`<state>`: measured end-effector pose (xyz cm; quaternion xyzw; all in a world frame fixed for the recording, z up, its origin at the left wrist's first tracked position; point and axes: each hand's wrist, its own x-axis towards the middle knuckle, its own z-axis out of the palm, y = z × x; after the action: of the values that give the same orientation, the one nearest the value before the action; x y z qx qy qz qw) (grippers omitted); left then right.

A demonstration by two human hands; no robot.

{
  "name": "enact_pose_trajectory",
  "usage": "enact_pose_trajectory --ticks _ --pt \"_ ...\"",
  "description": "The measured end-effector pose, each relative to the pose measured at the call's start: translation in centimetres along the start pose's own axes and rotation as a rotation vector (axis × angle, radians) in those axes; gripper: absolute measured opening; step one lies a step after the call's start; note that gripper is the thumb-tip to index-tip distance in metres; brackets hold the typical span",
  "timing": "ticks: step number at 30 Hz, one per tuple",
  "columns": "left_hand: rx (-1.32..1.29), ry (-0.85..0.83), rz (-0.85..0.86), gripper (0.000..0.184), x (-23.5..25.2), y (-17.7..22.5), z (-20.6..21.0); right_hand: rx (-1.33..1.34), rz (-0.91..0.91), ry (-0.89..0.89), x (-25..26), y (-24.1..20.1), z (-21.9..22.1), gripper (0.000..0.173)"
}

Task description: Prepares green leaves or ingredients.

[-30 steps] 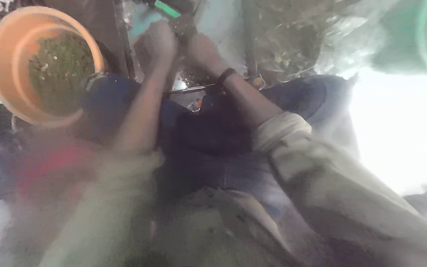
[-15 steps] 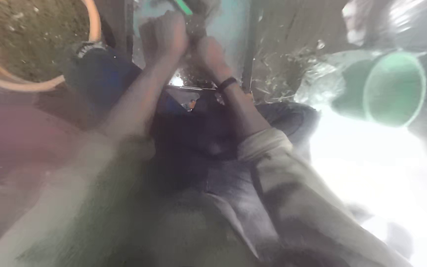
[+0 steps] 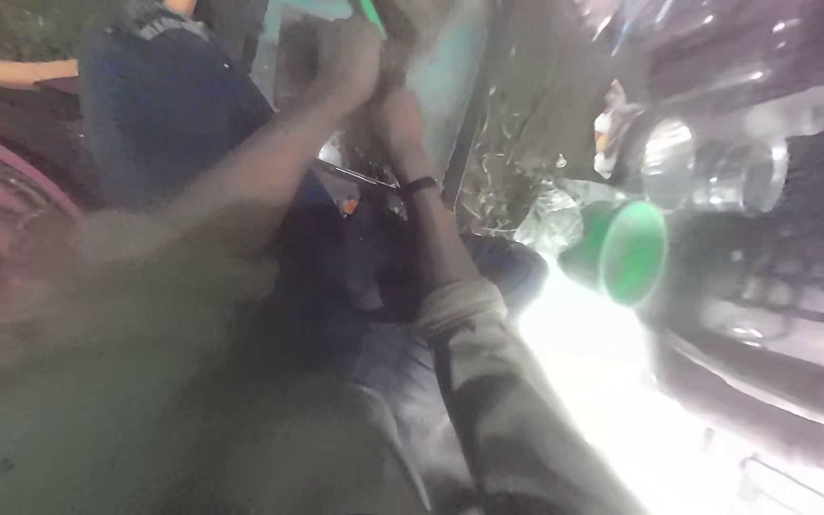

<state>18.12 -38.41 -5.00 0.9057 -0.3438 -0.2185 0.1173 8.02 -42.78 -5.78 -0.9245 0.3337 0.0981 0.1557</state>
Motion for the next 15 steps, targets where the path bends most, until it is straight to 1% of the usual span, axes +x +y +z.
enact_pose_trajectory --ticks 1,2,3,7,10,12,15 --pt "0.006 -0.004 -0.002 0.026 -0.2 0.1 -0.3 0.024 0.111 -0.041 1.2 -0.5 0.4 0.036" --pt "-0.013 -0.007 -0.002 0.025 0.0 0.0 -0.1 0.036 0.169 -0.060 1.6 -0.8 0.6 0.036" --pt "-0.035 0.000 -0.005 0.026 0.4 -0.1 0.3 0.027 0.184 -0.072 1.5 -1.0 0.7 0.036" --pt "-0.081 -0.001 -0.025 0.029 1.0 -0.2 0.9 -0.065 0.152 -0.089 -0.6 -1.5 1.0 0.036" --pt "-0.073 -0.013 0.002 0.031 0.9 -0.3 0.5 -0.116 0.183 -0.081 -2.3 -0.8 1.7 0.039" --pt "-0.074 -0.010 0.025 0.032 0.8 -0.4 0.4 -0.071 0.214 -0.076 -2.5 0.1 1.4 0.037" --pt "-0.104 -0.014 0.020 0.031 0.5 -0.3 0.5 -0.001 0.173 -0.012 -1.3 0.7 0.8 0.036"
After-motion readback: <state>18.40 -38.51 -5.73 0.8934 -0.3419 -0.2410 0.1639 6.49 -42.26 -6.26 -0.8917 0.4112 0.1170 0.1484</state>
